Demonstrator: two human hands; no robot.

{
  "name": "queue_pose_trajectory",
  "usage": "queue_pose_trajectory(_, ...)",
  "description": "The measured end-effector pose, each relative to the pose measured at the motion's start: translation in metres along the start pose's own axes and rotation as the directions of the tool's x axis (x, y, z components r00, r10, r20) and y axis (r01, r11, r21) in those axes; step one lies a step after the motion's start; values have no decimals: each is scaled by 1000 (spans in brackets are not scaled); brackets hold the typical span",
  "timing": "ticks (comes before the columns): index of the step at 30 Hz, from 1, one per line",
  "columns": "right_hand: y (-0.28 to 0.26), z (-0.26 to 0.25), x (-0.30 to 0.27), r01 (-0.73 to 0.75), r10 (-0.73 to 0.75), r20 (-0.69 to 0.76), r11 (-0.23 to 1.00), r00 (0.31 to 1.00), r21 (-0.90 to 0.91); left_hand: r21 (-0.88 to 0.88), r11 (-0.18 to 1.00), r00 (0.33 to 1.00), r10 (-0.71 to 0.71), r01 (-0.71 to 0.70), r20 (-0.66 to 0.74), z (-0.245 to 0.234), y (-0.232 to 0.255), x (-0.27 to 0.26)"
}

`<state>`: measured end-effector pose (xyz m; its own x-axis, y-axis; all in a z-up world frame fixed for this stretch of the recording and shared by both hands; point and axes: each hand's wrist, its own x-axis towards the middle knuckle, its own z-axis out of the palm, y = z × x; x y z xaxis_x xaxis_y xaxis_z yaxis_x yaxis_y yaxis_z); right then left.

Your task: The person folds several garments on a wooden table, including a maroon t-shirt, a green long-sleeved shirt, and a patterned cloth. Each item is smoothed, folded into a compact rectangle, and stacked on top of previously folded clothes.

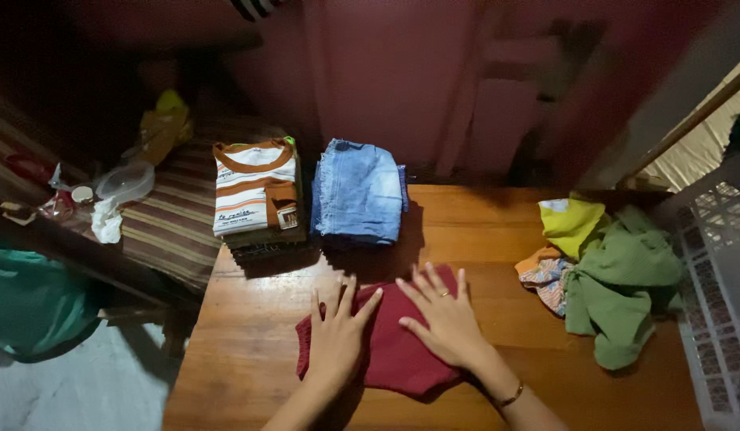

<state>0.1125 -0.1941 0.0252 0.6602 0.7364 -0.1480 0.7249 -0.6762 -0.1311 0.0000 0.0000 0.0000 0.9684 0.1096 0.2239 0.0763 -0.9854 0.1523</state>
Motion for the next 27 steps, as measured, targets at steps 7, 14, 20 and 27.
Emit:
queue_pose_trajectory(7,23,4,3,-141,126,-225,989,966,-52,31,999,998,-15,13,66,-2,-2,1)
queue_pose_trajectory(14,-27,17,-16,255,-220,-253,960,942,118,-8,998,975,54,-57,-217,11,-2,-8)
queue_pose_trajectory(20,-22,8,-8,200,-188,-162,978,969,61,5,999,983,37,-36,-180,8,1,-6)
queue_pose_trajectory(27,26,16,6,144,-62,-416,975,907,170,-159,978,991,-135,135,11,-10,1,6)
